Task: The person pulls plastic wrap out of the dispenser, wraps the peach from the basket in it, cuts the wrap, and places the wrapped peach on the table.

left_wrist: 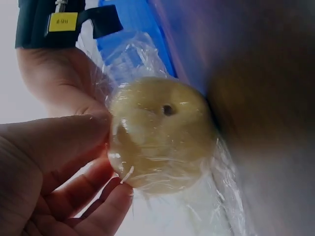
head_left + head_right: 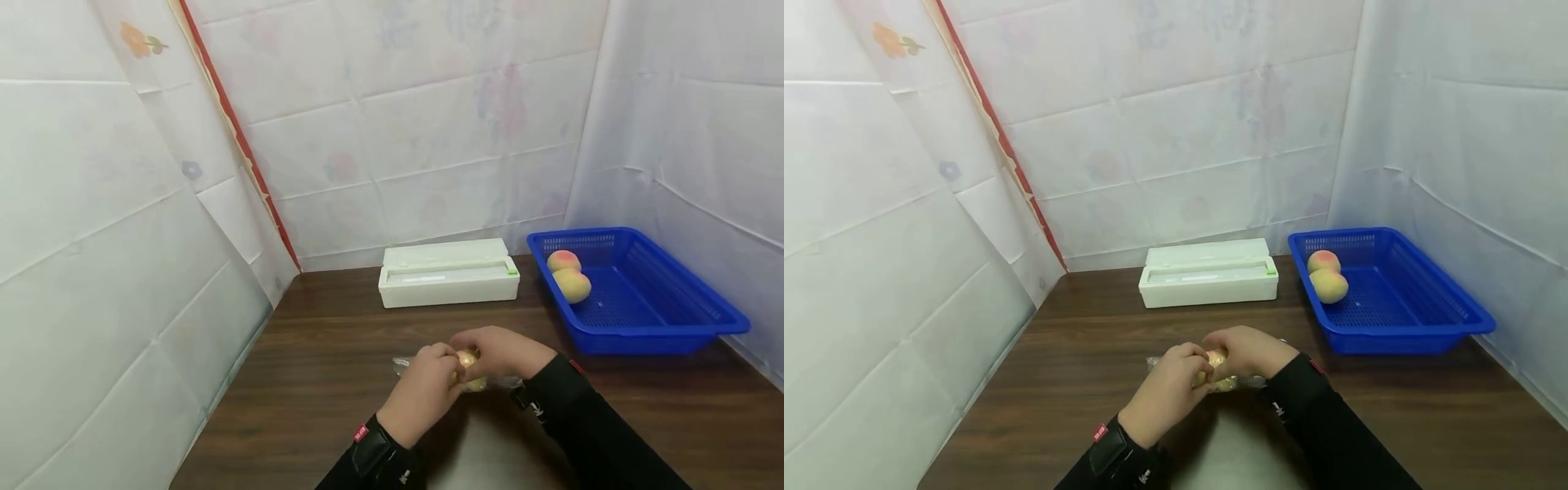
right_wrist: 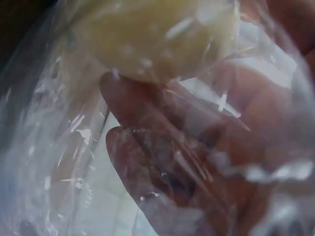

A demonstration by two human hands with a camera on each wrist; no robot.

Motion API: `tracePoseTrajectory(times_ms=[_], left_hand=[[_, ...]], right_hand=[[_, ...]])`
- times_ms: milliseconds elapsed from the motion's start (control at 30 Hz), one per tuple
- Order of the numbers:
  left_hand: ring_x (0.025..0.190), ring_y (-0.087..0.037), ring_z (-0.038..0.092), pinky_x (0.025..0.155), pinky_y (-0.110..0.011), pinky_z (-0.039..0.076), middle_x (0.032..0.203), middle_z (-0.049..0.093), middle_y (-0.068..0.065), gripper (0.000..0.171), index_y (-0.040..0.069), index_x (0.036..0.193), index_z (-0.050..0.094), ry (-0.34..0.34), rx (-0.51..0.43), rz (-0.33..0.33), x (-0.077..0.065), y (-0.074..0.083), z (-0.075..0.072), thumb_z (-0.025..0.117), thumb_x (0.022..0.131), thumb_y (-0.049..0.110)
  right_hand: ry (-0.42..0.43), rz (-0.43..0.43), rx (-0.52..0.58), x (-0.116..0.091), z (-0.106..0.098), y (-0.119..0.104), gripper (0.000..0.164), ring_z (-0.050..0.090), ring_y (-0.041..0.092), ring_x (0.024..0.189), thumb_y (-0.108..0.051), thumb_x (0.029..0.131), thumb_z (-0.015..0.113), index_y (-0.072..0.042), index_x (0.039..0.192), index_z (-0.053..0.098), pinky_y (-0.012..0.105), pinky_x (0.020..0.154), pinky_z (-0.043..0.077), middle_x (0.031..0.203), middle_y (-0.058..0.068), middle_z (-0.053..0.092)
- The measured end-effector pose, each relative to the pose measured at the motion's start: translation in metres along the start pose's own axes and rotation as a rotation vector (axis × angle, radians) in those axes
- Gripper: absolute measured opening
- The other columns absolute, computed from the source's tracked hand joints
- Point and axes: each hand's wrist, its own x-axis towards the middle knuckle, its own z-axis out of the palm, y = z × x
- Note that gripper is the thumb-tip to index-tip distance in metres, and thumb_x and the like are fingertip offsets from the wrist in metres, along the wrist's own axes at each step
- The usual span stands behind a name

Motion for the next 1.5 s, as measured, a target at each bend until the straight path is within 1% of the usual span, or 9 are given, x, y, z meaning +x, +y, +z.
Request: tracePoseTrajectory(times_ms=[133,267,400,600,700,800,1000,1267,1500], left_hand=[[0.106,-0.017,0.069,0.087,-0.023,0.059,0.116,0.073,0.000,0.012,0.016,0.098,0.081,-0.027,-0.016,-0.028,0.009,-0.006,0.001,0.088,0.090,0.022],[0.105,-0.014,0.070,0.087,-0.023,0.058,0.113,0.074,0.001,0.010,0.015,0.096,0.081,-0.041,-0.055,-0.050,0.019,-0.015,0.001,0.086,0.090,0.020],[0.105,-0.013,0.071,0.090,-0.025,0.058,0.114,0.074,0.001,0.012,0.015,0.099,0.081,-0.041,-0.122,-0.061,0.024,-0.025,0.003,0.087,0.090,0.022],[0.107,-0.013,0.069,0.088,-0.026,0.058,0.117,0.073,0.001,0.026,0.015,0.107,0.079,-0.042,-0.186,-0.088,0.028,-0.035,0.005,0.088,0.089,0.031],[0.104,-0.012,0.067,0.084,-0.025,0.056,0.117,0.072,0.001,0.025,0.014,0.107,0.078,-0.049,-0.197,-0.099,0.032,-0.038,0.009,0.087,0.091,0.031],[0.103,-0.012,0.066,0.081,-0.023,0.055,0.116,0.073,0.000,0.025,0.013,0.108,0.079,-0.069,-0.195,-0.107,0.038,-0.038,0.013,0.086,0.092,0.030],[0.107,-0.016,0.069,0.083,-0.023,0.058,0.119,0.073,-0.005,0.032,0.007,0.116,0.079,-0.076,-0.199,-0.144,0.045,-0.041,0.016,0.085,0.093,0.029],[0.108,-0.016,0.068,0.084,-0.025,0.058,0.121,0.072,-0.005,0.031,0.007,0.117,0.078,-0.067,-0.192,-0.156,0.043,-0.042,0.020,0.080,0.097,0.030],[0.096,-0.013,0.063,0.077,-0.025,0.054,0.113,0.073,-0.003,0.030,0.008,0.115,0.077,-0.129,-0.199,-0.143,0.053,-0.055,0.019,0.079,0.097,0.032]], right_hand=[[0.014,0.047,0.045,0.004,-0.001,0.008,0.038,0.058,0.016,0.082,-0.035,0.089,0.087,-0.018,0.115,0.066,0.035,0.071,0.048,0.095,-0.003,0.067],[0.015,0.046,0.042,0.008,-0.001,0.012,0.022,0.057,0.016,0.081,-0.037,0.096,0.080,-0.020,0.104,0.068,0.034,0.071,0.046,0.090,-0.004,0.064],[0.030,0.060,0.011,0.010,0.000,0.015,0.026,0.064,0.014,0.093,-0.040,0.101,0.072,-0.019,0.116,0.076,0.037,0.081,0.054,0.104,-0.004,0.074],[0.106,0.034,0.037,0.016,0.005,0.022,0.033,0.068,0.016,0.093,-0.050,0.106,0.062,-0.024,0.114,0.081,0.037,0.079,0.054,0.102,-0.004,0.076],[0.157,-0.003,0.058,0.013,0.008,0.027,0.041,0.070,0.021,0.108,-0.050,0.108,0.058,-0.020,0.129,0.075,0.042,0.088,0.057,0.118,0.001,0.076],[0.164,-0.006,0.103,0.005,0.006,0.032,0.053,0.068,0.028,0.124,-0.050,0.109,0.055,-0.013,0.146,0.062,0.049,0.098,0.058,0.134,0.008,0.072],[0.120,-0.022,0.195,0.000,0.002,0.044,0.048,0.062,0.031,0.131,-0.046,0.109,0.059,-0.015,0.146,0.062,0.053,0.102,0.055,0.142,0.010,0.067],[0.118,0.000,0.227,0.002,0.005,0.048,0.045,0.062,0.026,0.119,-0.044,0.109,0.060,-0.018,0.145,0.063,0.046,0.097,0.053,0.136,0.008,0.068],[0.132,0.089,0.250,0.006,0.007,0.054,0.055,0.059,0.034,0.135,-0.048,0.111,0.053,-0.018,0.156,0.054,0.055,0.108,0.051,0.152,0.014,0.061]])
